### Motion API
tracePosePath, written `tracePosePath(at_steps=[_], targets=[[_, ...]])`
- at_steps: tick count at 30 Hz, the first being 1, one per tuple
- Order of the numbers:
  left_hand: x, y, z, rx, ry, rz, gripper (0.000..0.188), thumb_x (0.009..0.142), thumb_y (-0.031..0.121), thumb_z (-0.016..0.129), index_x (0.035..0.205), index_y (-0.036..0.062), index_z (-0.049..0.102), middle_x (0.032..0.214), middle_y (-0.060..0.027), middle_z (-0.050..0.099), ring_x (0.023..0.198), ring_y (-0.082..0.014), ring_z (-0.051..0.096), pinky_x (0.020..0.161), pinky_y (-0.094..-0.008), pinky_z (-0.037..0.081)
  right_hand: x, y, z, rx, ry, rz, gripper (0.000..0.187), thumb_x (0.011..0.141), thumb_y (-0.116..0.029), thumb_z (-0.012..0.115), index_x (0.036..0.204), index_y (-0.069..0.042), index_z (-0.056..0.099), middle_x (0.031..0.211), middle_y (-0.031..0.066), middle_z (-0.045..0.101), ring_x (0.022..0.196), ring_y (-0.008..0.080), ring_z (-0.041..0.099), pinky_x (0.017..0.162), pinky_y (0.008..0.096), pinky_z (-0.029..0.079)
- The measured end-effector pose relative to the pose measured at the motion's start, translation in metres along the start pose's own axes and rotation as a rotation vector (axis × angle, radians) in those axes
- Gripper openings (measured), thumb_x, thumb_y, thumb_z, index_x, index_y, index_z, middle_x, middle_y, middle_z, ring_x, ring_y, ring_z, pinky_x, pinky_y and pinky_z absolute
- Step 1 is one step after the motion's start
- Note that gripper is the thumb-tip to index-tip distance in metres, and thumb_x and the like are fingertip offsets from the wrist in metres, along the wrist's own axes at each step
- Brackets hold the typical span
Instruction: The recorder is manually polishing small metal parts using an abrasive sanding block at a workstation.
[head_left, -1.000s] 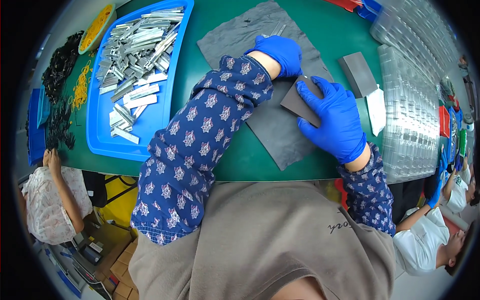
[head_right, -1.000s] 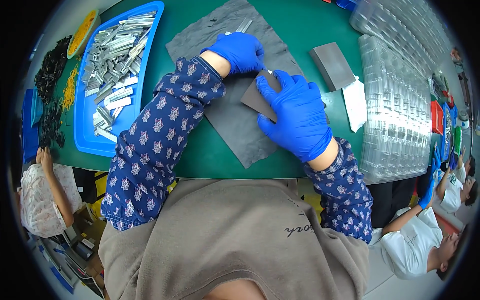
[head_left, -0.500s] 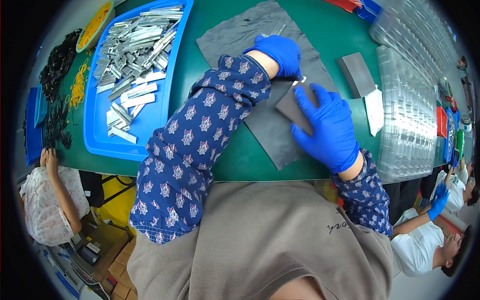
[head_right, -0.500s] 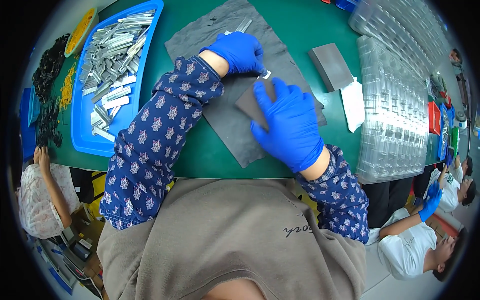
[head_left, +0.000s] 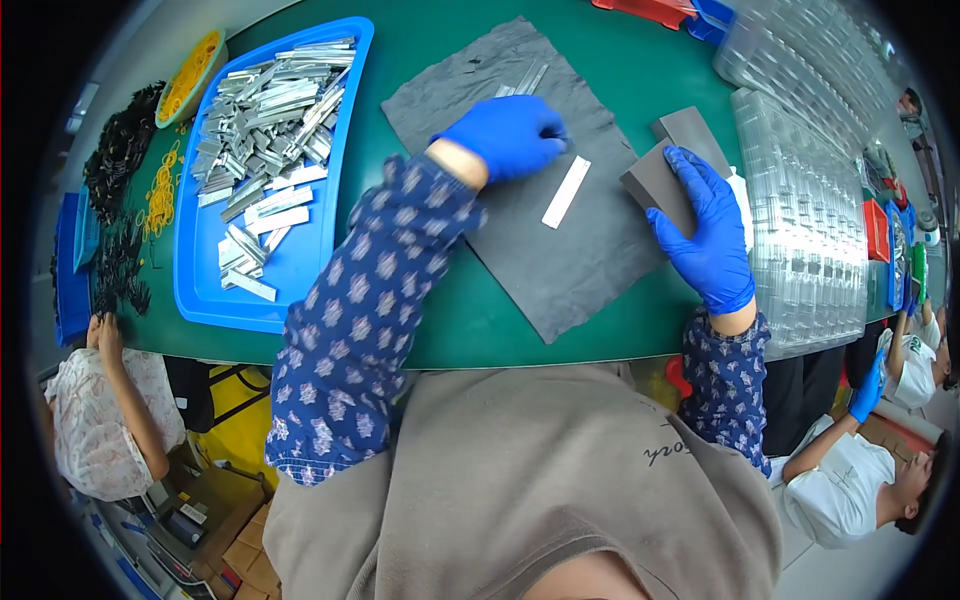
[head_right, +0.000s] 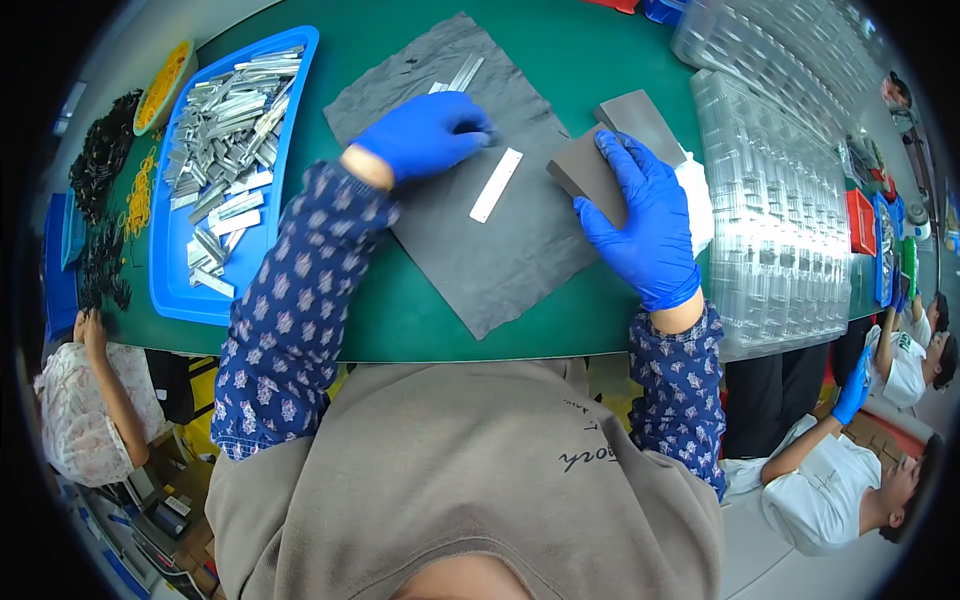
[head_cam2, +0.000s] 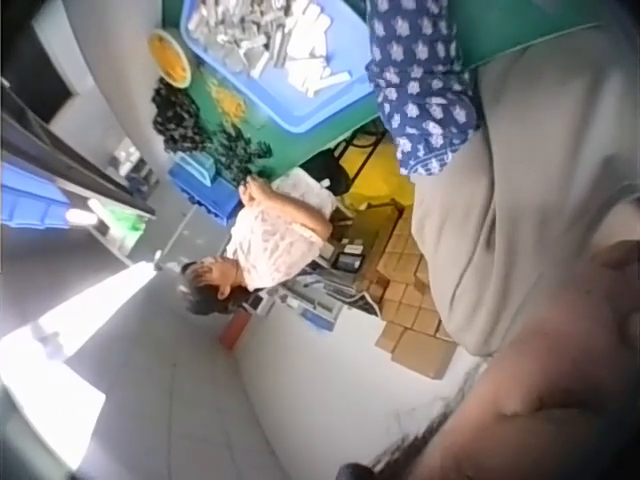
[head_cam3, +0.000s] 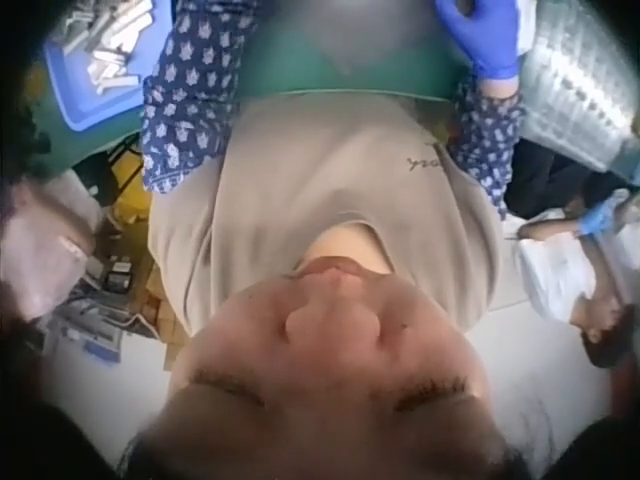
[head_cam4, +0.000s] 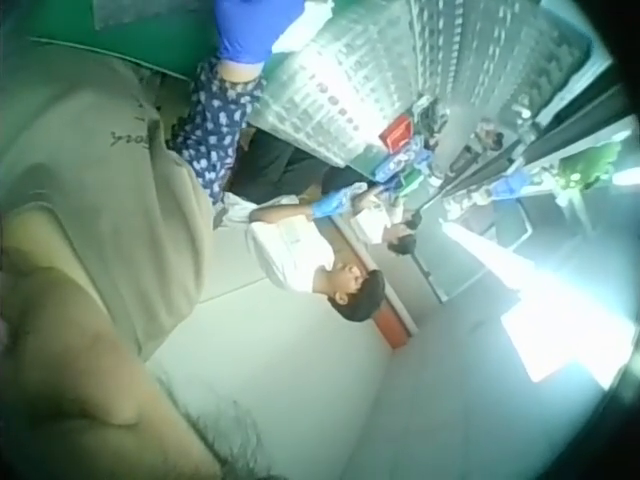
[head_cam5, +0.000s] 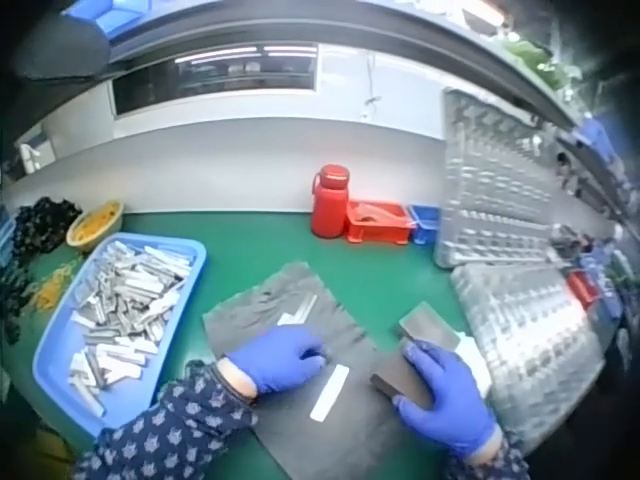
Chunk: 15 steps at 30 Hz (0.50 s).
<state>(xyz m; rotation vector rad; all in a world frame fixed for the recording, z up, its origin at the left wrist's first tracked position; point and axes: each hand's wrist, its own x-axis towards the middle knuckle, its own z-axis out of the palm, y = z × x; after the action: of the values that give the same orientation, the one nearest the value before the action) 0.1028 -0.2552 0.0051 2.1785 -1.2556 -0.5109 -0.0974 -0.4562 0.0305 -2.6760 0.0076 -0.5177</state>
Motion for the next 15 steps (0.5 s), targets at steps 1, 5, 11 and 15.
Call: tracePosePath(at_steps=[1, 5, 11, 15], targets=[[-0.011, 0.002, -0.003, -0.030, 0.080, 0.017, 0.027, 0.081, 0.034, 0.064, 0.091, 0.0095, 0.071, 0.092, -0.0127, 0.067, 0.090, -0.0307, 0.063, 0.077, -0.0423, 0.048, -0.002, 0.000, 0.000, -0.014, -0.010, 0.025, 0.064, 0.077, -0.017, 0.074, 0.135, -0.005, 0.051, 0.133, 0.0160, 0.054, 0.122, 0.0341, 0.050, 0.104, 0.0405, 0.039], [-0.051, 0.024, 0.012, -0.016, 0.159, -0.108, 0.020, 0.078, 0.030, 0.065, 0.079, 0.0109, 0.068, 0.085, -0.0083, 0.066, 0.085, -0.0311, 0.063, 0.073, -0.0467, 0.046, -0.001, -0.009, 0.005, -0.024, -0.045, 0.033, 0.065, 0.078, -0.020, 0.072, 0.138, -0.008, 0.049, 0.136, 0.0180, 0.050, 0.119, 0.0370, 0.050, 0.102, 0.0423, 0.040], [-0.065, 0.030, 0.049, 0.054, 0.295, -0.117, 0.017, 0.074, 0.032, 0.069, 0.069, 0.0162, 0.066, 0.080, -0.0037, 0.057, 0.085, -0.0269, 0.056, 0.075, -0.0437, 0.035, 0.012, -0.026, 0.027, -0.256, -0.176, -0.132, 0.065, 0.080, -0.031, 0.067, 0.141, -0.019, 0.048, 0.138, 0.0211, 0.046, 0.116, 0.0360, 0.050, 0.095, 0.0433, 0.040], [-0.065, 0.029, 0.054, 0.059, 0.295, -0.137, 0.015, 0.074, 0.030, 0.069, 0.070, 0.0160, 0.065, 0.081, -0.0033, 0.057, 0.086, -0.0268, 0.055, 0.076, -0.0446, 0.034, 0.005, -0.027, 0.031, -0.237, -0.197, -0.110, 0.066, 0.079, -0.031, 0.067, 0.141, -0.018, 0.048, 0.138, 0.0212, 0.046, 0.115, 0.0361, 0.051, 0.094, 0.0438, 0.040]])
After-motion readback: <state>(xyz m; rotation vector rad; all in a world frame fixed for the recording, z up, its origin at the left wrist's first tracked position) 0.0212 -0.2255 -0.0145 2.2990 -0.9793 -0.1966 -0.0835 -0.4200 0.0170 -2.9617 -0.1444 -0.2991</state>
